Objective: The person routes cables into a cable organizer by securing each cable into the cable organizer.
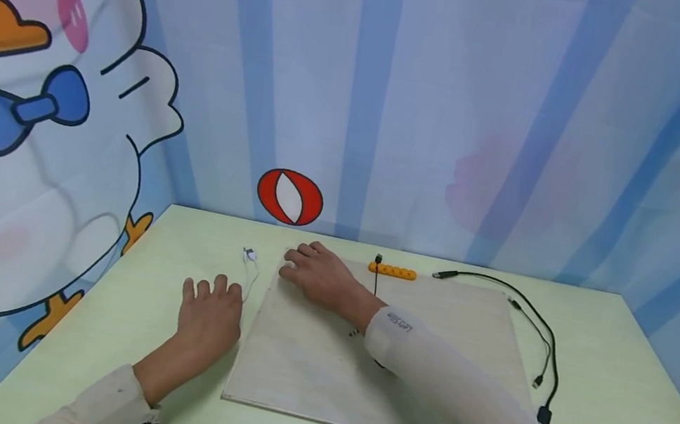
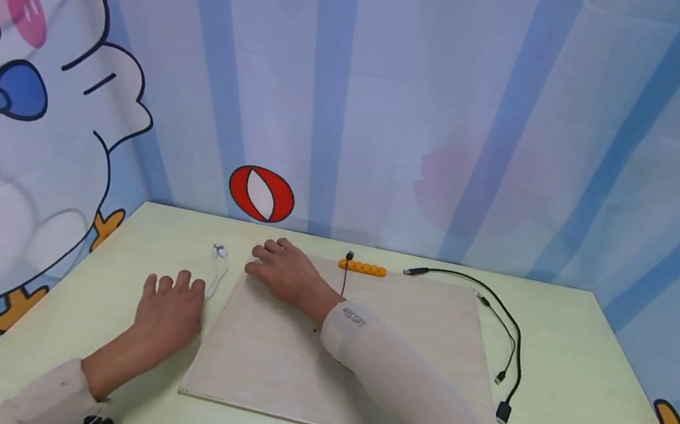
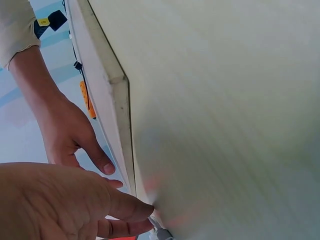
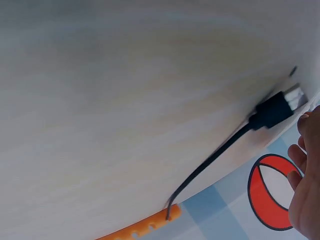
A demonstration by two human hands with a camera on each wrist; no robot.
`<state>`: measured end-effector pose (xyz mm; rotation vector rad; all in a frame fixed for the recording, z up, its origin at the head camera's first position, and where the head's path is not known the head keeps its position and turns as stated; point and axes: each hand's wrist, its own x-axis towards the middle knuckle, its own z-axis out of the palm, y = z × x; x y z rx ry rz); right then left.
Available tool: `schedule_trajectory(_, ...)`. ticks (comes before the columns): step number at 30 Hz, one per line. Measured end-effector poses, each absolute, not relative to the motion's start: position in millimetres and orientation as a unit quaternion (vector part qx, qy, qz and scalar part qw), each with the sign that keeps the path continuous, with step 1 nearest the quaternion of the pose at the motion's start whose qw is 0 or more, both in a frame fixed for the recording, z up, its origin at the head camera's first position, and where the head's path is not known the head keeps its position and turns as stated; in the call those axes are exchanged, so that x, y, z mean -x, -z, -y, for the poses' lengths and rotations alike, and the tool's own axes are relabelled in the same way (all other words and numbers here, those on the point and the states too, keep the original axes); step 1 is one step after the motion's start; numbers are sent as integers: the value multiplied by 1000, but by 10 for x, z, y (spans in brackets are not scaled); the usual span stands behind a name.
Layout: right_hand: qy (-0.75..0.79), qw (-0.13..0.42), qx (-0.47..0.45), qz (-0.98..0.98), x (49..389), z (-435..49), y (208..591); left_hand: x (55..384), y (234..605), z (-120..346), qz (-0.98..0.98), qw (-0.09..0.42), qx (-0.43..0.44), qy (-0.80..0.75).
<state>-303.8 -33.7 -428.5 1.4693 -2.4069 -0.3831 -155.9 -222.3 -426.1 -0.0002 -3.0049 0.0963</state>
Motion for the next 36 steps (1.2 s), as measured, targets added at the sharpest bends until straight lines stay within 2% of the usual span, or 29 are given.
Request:
schedule_trajectory(9,138,136,-521,831,2961,472,4250,1550,4268,2211,997,72,3,-28)
schedule_trajectory(16,157,153,-526,822,2958,547,4198,1527,4234,2208,998,57,3,-30)
schedule_trajectory(24,168,113,-526,826,2985,684,4180,1464,4214,2207,998,57,2,-31)
schedule_trajectory(36,186,114,-527,821,2915,848,4211,1366,4233,2222,999,50,8,-13)
